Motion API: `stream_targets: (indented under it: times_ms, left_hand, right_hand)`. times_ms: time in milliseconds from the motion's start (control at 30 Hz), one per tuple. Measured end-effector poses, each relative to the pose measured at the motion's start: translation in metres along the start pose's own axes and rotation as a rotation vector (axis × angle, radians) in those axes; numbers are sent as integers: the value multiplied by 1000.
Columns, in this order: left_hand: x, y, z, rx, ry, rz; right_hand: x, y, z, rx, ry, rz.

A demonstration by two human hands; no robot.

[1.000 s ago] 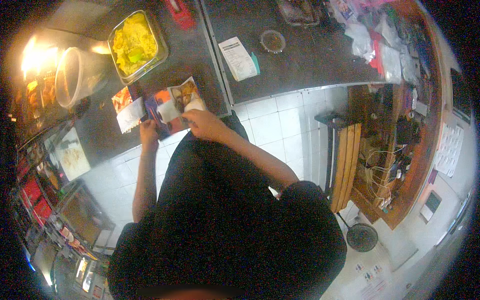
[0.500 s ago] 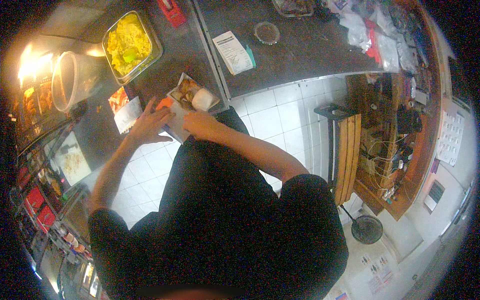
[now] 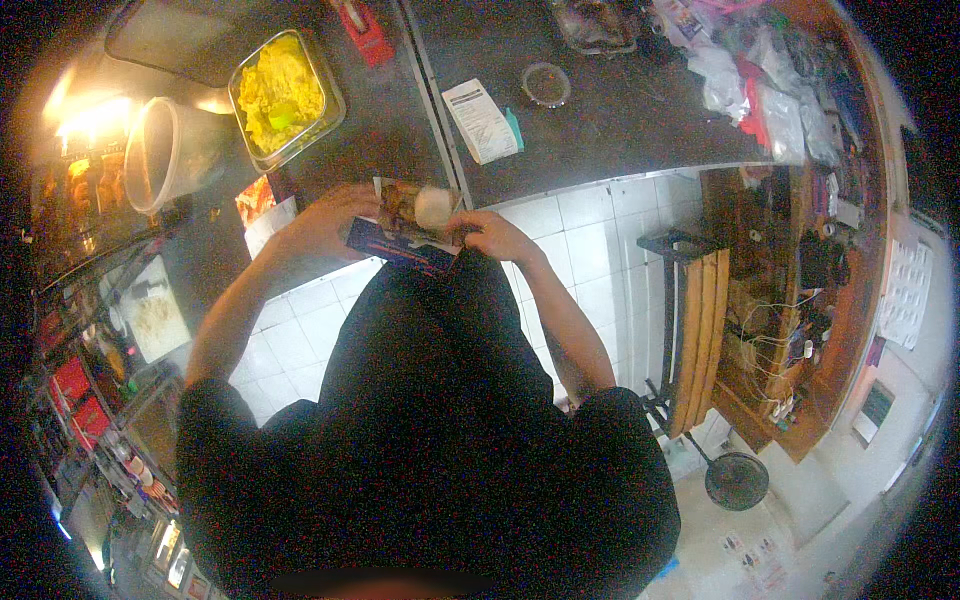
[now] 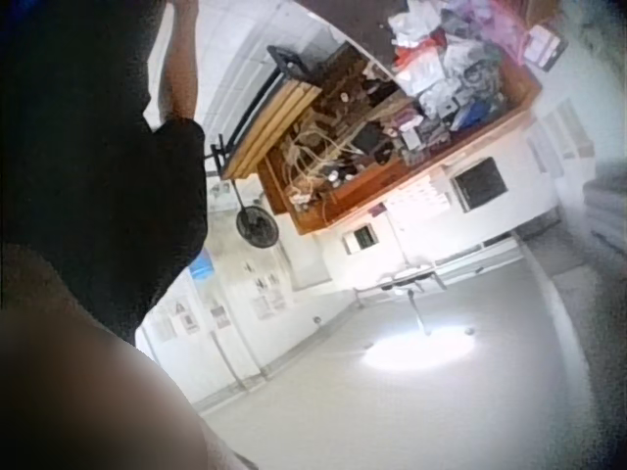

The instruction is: The person fills a plastic cup with ice from a bucket, dispenses a dark liquid from a beverage machine, and then places the cup on a counter. They then open a box of cookies, place a cookie into a plastic bag, and seal the bag.

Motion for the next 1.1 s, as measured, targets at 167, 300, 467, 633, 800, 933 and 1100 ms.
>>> stream_targets:
  times_ms: [167, 300, 467, 633, 800, 933, 1100]
  left_hand:
    - [-23, 4, 0, 143, 2, 165]
    - [8, 4, -26, -186, 135, -149]
    - [0, -15, 49, 333, -304, -288]
    - [1, -14, 67, 414, -512, -492]
    - [15, -33, 14, 179, 150, -541]
    - [-3, -56, 51, 402, -173, -577]
    - [-11, -41, 112, 617, -577, -755]
  right_hand:
    - [-27, 37, -12, -327, -21, 256]
    - [-45, 55, 7, -295, 135, 457]
    - [-29, 41, -9, -348, 530, 298]
    - [5, 41, -12, -30, 234, -34]
    - [2, 46, -29, -138, 103, 134]
    - [6, 64, -23, -116, -19, 95]
    - [31, 77, -11, -63, 51, -222]
Point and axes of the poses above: each hand's wrist, its own y-axis towards the middle knuckle, its own x-axis out of the back of the hand, z = x × y, the point moved 10 cm from there along y, towards the middle knuckle, and after that the axes turned 10 degrees about -y, right-handed, at the moved point
